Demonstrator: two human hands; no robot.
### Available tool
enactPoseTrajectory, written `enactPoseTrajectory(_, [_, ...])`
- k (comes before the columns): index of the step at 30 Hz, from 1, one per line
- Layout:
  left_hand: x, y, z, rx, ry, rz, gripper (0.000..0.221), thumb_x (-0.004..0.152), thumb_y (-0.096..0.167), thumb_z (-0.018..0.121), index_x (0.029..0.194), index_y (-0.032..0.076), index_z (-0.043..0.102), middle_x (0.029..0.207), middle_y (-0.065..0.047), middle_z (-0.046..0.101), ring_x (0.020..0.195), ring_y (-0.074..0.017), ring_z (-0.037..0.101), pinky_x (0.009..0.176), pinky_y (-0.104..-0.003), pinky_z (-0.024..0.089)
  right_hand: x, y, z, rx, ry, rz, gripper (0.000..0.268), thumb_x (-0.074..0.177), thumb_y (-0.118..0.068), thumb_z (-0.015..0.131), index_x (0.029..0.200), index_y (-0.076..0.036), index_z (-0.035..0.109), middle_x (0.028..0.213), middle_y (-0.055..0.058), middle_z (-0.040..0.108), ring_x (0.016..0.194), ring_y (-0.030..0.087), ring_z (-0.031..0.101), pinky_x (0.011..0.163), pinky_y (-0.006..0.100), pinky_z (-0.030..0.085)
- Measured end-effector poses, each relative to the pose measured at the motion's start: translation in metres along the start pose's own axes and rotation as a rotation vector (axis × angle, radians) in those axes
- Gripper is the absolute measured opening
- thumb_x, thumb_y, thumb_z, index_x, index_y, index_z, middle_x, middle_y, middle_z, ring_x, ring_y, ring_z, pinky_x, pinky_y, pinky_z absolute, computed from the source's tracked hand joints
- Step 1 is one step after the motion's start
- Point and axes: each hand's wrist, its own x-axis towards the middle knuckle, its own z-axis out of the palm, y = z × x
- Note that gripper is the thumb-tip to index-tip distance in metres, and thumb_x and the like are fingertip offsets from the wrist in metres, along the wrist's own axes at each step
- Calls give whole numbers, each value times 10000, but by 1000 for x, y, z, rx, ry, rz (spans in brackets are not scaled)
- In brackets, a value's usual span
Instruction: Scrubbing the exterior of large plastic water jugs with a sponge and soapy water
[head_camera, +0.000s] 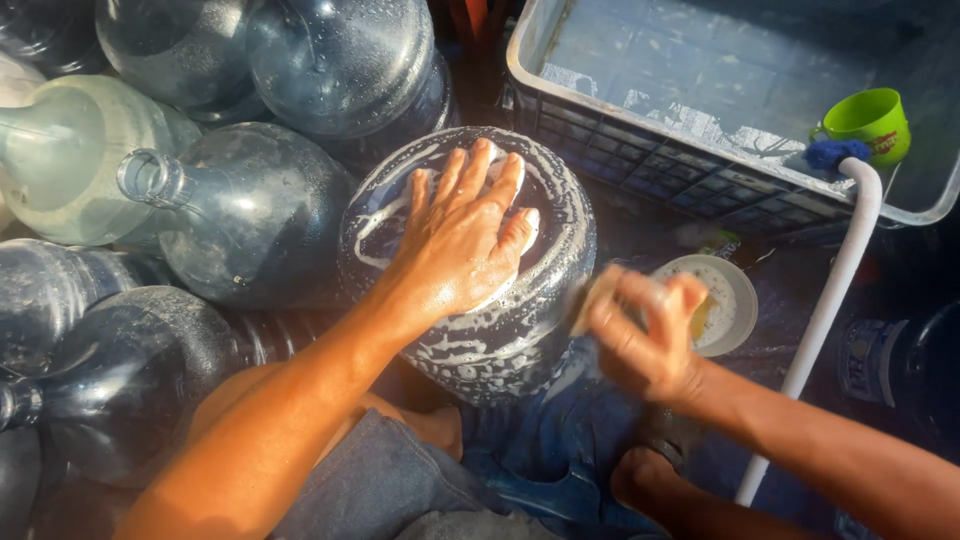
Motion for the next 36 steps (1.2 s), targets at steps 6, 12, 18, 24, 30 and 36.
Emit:
enactPoseTrajectory(6, [2,2,-1,-15,-14,11,659,999,397,413,1513,-15,409,1585,-369,260,1464,-579,169,1111,-779,65,40,-13,-9,165,34,102,319,925,111,630,1184,-63,561,832,14,716,694,148,660,670,318,313])
enactPoseTrajectory(12, [2,-4,-3,-22,-13,8,648,1007,407,399,1520,12,414,1598,-338,268,1472,-556,182,1115,-765,92,-17,28,2,-54,20,-157,406,815,-67,922,1122,-282,765,1071,91,685,1028,265,492,951,489,312])
enactPoseTrajectory(18, [1,1,-2,-10,-35,52,640,1003,426,417,1526,56,422,1622,-279,264,1497,-497,173,1152,-714,68,38,-9,1,1072,-21,129,438,975,46,592,1287,-144,350,836,89,692,732,194,720,824,351,622])
enactPoseTrajectory(24, [-5,-4,-7,-13,-58,48,655,1003,451,386,1550,91,396,1651,-233,228,1521,-448,131,1171,-678,43,4,26,-7,179,23,-126,353,815,143,759,1135,27,665,1160,257,560,850,310,719,680,362,623])
enactPoseTrajectory(30, [-11,4,-4,30,-111,172,636,997,422,445,1553,118,394,1667,-171,232,1531,-394,146,1200,-620,44,5,-9,-6,203,83,234,342,957,6,629,1276,-62,527,1057,113,456,786,183,480,661,369,415])
enactPoseTrajectory(36, [-19,3,-8,24,-118,210,636,1016,480,386,1559,149,393,1669,-168,231,1533,-390,147,1200,-613,51,4,2,-3,202,72,367,774,930,189,611,1583,-162,386,1233,168,573,864,181,542,672,264,476])
